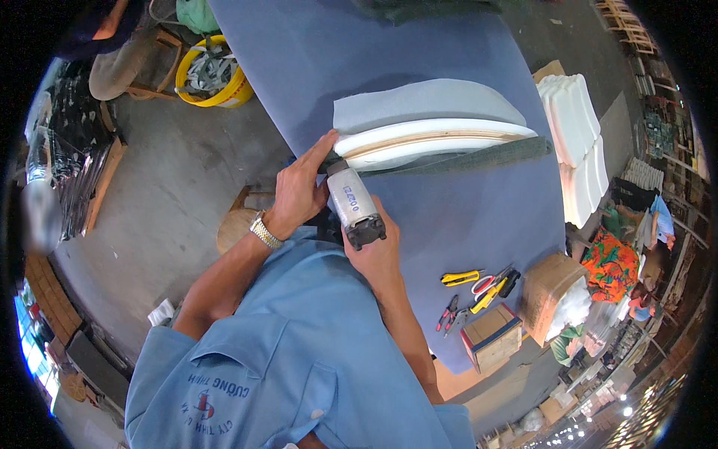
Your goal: The person wraps a green fabric cover around a cushion, folds the edges, and secures it using a staple gun. They trim excess fabric with a utility knife and place the finished cushion on a stack of similar items.
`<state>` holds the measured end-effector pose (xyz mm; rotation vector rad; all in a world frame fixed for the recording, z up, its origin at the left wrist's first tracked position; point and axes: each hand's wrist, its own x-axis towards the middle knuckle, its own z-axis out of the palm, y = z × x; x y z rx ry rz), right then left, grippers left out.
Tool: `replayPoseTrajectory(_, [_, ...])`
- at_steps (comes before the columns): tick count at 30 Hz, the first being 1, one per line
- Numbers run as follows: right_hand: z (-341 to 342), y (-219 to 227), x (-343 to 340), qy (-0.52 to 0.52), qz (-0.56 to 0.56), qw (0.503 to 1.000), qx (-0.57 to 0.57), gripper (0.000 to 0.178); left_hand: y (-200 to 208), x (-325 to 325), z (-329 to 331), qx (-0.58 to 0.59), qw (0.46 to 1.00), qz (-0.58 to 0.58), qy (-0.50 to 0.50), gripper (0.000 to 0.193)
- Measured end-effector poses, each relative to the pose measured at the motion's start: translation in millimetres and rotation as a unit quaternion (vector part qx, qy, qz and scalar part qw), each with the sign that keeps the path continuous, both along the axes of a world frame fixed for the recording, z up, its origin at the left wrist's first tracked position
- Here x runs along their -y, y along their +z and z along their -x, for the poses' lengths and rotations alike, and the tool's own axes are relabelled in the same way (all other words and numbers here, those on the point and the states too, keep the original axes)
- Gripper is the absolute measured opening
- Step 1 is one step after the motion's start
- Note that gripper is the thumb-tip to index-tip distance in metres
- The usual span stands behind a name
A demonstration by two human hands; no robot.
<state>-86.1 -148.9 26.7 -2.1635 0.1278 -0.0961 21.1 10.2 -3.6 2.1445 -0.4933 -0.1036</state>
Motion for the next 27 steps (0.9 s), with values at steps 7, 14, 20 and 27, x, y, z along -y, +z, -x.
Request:
replayPoseTrajectory(7, [13,22,17,-0.122,-0.084,0.987,-0.064,0.031,6,6,-18,-0.018,1.000,-0.004,-0.003,0.075])
replayPoseTrajectory(14, [82,-36,96,-0.248,0.168,0.945,-0.128,0.049,4,10,-26,-0.016,0.999,-0.005,-0.038,0.073])
replayPoseTrajectory(20, [121,-131,124,-0.322,0.155,0.931,-0.070,0.047,54,5,-58,0.014,0.990,-0.054,-0.132,0.066])
replayPoseTrajectory(27, [113,-99,102,-0.448,0.041,0.893,-0.005,0.035,275,6,-118,0.193,0.909,-0.138,-0.342,0.054])
